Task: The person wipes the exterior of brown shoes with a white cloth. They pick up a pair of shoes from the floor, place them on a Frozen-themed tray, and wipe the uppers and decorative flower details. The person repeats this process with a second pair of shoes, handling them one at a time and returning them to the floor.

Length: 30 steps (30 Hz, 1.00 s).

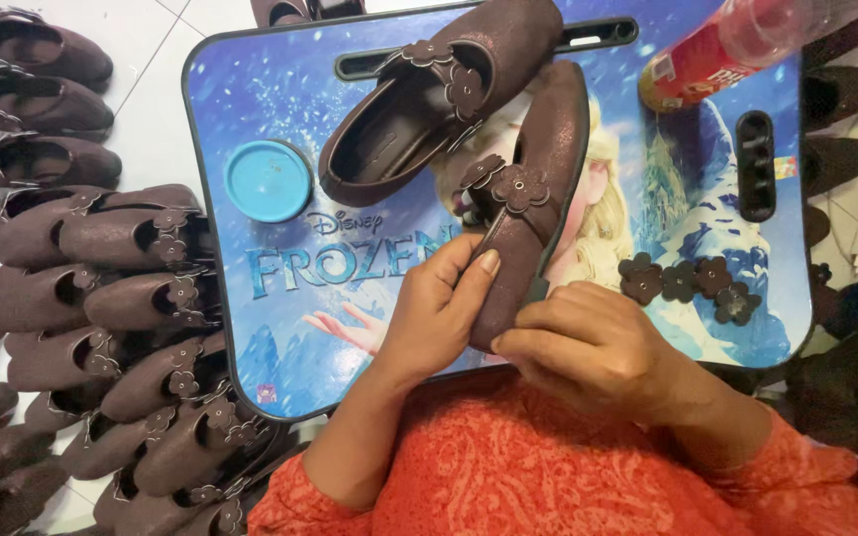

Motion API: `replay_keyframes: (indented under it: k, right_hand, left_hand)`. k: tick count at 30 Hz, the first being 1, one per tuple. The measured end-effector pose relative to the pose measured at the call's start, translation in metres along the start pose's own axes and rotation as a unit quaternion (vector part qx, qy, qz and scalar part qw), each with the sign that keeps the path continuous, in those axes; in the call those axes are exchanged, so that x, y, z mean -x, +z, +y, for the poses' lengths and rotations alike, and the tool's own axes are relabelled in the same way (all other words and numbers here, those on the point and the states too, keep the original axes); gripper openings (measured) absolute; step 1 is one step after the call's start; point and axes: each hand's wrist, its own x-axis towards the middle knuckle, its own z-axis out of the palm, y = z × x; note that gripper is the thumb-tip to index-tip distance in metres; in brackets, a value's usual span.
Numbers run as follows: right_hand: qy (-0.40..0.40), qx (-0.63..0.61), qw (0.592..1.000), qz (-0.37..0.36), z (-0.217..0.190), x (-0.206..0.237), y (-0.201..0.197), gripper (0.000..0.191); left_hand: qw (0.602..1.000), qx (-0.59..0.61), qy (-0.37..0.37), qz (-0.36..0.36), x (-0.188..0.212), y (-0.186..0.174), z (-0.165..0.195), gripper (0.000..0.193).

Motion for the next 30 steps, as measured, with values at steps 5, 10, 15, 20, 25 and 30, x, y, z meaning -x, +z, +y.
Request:
replay_keyframes:
  k: [5, 10, 15, 20, 25, 30]
  right_hand:
    - [0.045, 0.038, 0.998, 0.030, 0.003, -0.004, -0.004, 0.023]
    - [-0.020, -0.041, 0.997, -0.058, 0.001, -0.006, -0.008, 0.025]
    - [0.050, 0.088, 0.994, 0.040, 0.001, -0.006, -0.008, 0.025]
    - [-0.018, 0.070, 0.997, -0.036, -0.005, -0.005, -0.010, 0.035]
    - [-0.008, 0.072, 0.992, -0.108, -0.011, -0.005, -0.023, 0.042]
    - [-0.015, 0.075, 0.996, -0.046, -0.012, -0.010, -0.015, 0.032]
  left_hand:
    - [0.999, 0.032, 0.000, -0.009, 0.001, 0.001, 0.000, 0.025]
    - [1.000, 0.008, 0.002, -0.008, 0.000, -0.001, -0.002, 0.025]
    - [1.000, 0.002, 0.005, 0.006, -0.003, -0.002, -0.004, 0.025]
    - [1.000, -0.008, -0.004, -0.001, -0.002, -0.005, -0.004, 0.025]
    - [0.999, -0.027, -0.023, -0.006, -0.004, -0.002, -0.004, 0.027]
    - [0.999, -0.034, -0.008, -0.002, -0.001, -0.006, 0.000, 0.028]
